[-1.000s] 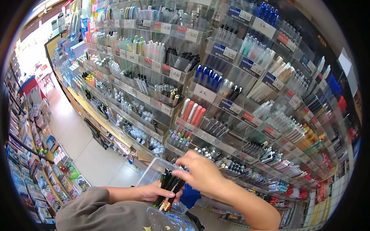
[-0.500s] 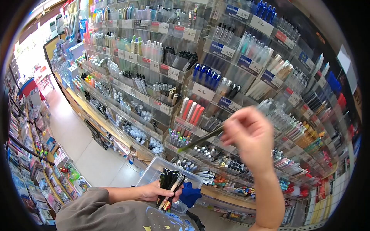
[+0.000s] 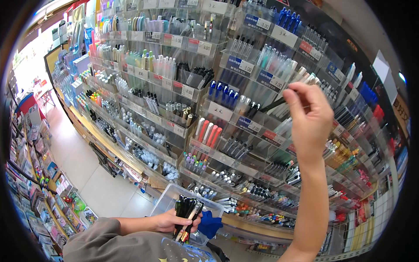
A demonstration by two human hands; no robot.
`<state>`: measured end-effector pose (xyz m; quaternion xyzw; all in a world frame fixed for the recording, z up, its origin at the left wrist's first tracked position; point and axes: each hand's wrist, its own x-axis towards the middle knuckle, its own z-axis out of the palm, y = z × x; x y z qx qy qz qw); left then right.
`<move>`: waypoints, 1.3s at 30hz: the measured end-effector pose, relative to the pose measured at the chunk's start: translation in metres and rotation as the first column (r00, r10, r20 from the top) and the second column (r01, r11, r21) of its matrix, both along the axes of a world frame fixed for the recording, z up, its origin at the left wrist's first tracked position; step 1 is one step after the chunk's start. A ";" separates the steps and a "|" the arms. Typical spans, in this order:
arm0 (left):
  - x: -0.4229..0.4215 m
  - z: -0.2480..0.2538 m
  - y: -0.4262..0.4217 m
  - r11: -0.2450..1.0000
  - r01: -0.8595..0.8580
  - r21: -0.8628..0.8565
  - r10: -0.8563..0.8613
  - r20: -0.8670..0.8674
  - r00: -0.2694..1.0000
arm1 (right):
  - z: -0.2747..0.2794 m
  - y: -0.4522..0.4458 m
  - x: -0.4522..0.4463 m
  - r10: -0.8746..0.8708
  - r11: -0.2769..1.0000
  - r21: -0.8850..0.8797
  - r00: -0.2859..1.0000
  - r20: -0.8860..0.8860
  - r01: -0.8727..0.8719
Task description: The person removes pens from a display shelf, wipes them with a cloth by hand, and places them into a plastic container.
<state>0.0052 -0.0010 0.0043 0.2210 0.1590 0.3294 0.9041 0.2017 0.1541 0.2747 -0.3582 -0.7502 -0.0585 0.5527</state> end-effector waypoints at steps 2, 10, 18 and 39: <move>-0.001 -0.001 0.000 1.000 -0.003 0.004 0.003 0.008 1.000 | -0.003 0.001 -0.009 -0.015 0.995 -0.095 0.998 0.062 0.021; -0.002 -0.001 0.000 1.000 -0.012 -0.016 0.012 0.031 0.999 | -0.015 0.023 -0.013 -0.069 0.936 -0.305 0.941 0.331 0.176; -0.003 -0.005 0.001 1.000 -0.001 0.026 -0.001 0.104 0.995 | -0.008 0.022 -0.010 0.031 0.879 -0.452 0.926 0.375 0.154; -0.002 -0.007 0.004 0.996 -0.016 0.084 0.002 0.162 0.987 | -0.015 -0.007 -0.027 -0.074 0.979 -0.166 0.960 0.269 0.122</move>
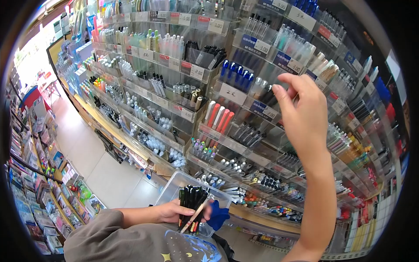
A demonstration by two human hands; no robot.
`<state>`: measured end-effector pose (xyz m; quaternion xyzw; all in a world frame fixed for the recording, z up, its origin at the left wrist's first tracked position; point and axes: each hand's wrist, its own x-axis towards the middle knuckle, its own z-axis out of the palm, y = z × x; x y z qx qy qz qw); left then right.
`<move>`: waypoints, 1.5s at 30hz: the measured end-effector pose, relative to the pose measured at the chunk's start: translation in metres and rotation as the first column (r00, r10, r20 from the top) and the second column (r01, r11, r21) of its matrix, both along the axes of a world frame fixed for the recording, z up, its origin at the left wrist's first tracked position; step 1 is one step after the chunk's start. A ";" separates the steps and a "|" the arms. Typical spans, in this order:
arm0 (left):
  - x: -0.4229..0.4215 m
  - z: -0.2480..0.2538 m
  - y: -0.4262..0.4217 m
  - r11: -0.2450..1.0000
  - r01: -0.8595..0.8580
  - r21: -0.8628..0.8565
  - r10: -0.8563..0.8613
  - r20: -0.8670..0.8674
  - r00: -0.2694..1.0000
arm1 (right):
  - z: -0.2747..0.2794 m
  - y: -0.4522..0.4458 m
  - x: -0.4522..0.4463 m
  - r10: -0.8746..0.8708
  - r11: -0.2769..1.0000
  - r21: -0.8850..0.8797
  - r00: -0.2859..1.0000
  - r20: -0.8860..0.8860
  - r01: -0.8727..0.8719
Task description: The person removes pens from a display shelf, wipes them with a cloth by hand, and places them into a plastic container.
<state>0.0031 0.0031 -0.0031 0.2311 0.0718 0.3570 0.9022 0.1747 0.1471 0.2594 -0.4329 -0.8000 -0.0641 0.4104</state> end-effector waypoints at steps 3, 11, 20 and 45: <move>0.000 -0.009 0.003 1.000 0.028 0.005 -0.028 0.064 0.998 | -0.025 -0.023 -0.013 0.257 0.955 -0.148 0.966 -0.021 -0.257; 0.001 -0.006 0.003 0.992 0.092 -0.083 -0.080 0.136 0.987 | -0.139 -0.043 -0.015 0.640 0.499 -0.792 0.766 0.062 -0.353; -0.001 0.003 0.002 0.990 0.138 -0.023 -0.137 0.018 0.990 | -0.147 -0.039 -0.017 0.661 0.005 -0.919 0.691 -0.292 -0.393; 0.007 0.006 -0.001 0.993 0.099 0.064 -0.094 -0.081 0.992 | -0.158 -0.040 0.003 0.439 -0.400 -0.791 0.661 -0.608 -0.463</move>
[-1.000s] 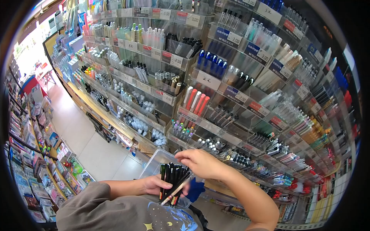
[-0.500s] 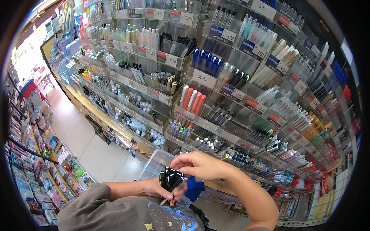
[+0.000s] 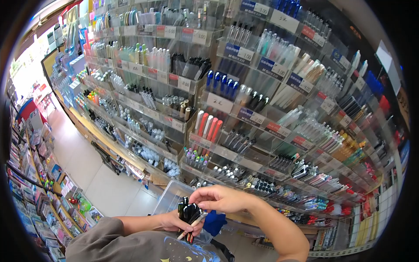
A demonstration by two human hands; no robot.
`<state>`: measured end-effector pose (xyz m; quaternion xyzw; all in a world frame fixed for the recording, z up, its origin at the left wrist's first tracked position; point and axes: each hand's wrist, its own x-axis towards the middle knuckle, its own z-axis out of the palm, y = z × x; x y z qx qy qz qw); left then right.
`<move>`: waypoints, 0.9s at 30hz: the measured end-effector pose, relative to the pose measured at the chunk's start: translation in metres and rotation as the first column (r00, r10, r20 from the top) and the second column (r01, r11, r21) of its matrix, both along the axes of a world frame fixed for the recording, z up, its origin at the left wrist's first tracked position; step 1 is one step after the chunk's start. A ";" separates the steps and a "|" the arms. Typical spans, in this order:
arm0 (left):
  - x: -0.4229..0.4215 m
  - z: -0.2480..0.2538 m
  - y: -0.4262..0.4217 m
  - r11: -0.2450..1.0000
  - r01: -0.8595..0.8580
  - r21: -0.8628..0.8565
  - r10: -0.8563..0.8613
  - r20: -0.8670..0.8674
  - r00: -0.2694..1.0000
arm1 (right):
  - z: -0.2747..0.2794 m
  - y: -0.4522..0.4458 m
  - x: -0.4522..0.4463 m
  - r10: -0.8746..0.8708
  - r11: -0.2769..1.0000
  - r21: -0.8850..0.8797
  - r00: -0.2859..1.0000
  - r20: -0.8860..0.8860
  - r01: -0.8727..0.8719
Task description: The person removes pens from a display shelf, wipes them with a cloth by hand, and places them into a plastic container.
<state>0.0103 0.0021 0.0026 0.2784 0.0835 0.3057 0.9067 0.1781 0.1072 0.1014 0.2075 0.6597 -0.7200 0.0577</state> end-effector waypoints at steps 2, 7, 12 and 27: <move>0.002 0.001 0.002 1.000 0.000 0.000 0.000 0.007 1.000 | 0.000 0.002 0.002 0.022 0.998 0.057 1.000 0.004 -0.022; 0.003 0.001 0.001 1.000 -0.012 -0.007 0.012 -0.001 1.000 | 0.002 -0.003 0.002 -0.035 0.997 0.072 0.998 -0.057 0.039; 0.003 -0.004 0.000 0.999 0.022 0.038 -0.022 -0.001 1.000 | -0.003 -0.003 0.002 -0.104 0.979 0.174 0.994 -0.026 0.107; 0.001 0.004 -0.003 1.000 0.011 0.012 -0.011 -0.003 1.000 | 0.026 0.000 0.005 -0.434 0.880 0.117 0.880 -0.190 0.460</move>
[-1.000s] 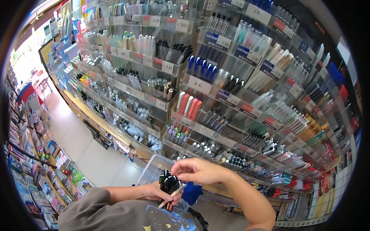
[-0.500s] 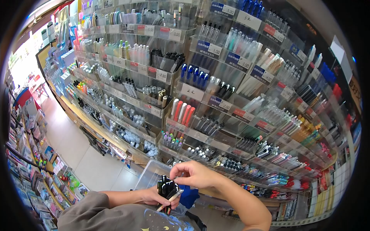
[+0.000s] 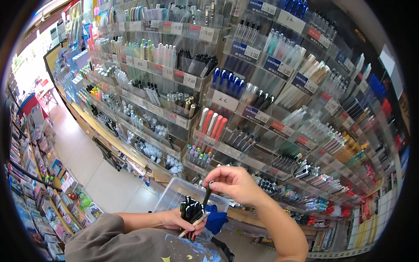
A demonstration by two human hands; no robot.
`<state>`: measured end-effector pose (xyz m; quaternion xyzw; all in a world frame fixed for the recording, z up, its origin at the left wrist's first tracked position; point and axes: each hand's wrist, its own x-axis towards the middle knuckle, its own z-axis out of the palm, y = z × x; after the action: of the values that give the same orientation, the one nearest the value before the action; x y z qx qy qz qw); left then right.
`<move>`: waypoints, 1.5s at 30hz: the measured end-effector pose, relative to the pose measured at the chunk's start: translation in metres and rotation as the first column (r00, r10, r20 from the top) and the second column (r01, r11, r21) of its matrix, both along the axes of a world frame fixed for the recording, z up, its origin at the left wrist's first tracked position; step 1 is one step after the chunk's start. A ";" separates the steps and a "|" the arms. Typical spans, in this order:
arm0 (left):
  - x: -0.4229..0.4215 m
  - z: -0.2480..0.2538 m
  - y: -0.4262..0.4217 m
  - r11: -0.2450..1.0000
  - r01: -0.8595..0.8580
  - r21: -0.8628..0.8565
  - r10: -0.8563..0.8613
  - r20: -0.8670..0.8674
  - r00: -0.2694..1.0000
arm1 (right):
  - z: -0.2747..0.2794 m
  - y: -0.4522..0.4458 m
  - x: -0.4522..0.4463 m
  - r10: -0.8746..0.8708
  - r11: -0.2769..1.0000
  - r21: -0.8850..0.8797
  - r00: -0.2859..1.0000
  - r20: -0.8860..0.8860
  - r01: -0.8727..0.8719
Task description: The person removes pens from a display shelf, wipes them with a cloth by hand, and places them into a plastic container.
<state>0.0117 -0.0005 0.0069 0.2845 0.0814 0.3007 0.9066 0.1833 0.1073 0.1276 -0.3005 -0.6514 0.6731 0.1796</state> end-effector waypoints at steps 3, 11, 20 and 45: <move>0.000 -0.003 0.001 1.000 0.006 0.021 -0.007 0.016 1.000 | 0.029 0.005 0.009 -0.126 0.974 0.177 0.987 -0.103 0.143; 0.000 -0.007 0.004 1.000 0.010 0.016 -0.010 0.013 1.000 | 0.150 0.012 0.057 -0.215 0.128 0.720 0.728 -0.651 0.682; -0.002 -0.014 0.002 0.992 -0.030 -0.121 0.028 -0.018 0.999 | 0.152 0.032 0.050 -0.360 -0.086 0.894 0.823 -0.439 0.439; -0.014 -0.010 0.011 0.966 -0.135 -0.220 0.169 0.142 0.975 | 0.133 0.049 0.010 -0.512 -0.231 0.972 0.843 -0.164 0.049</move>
<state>-0.0018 0.0109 -0.0028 0.1555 0.0615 0.3811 0.9093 0.1934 0.1560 0.2601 -0.3023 -0.8529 -0.1721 0.3893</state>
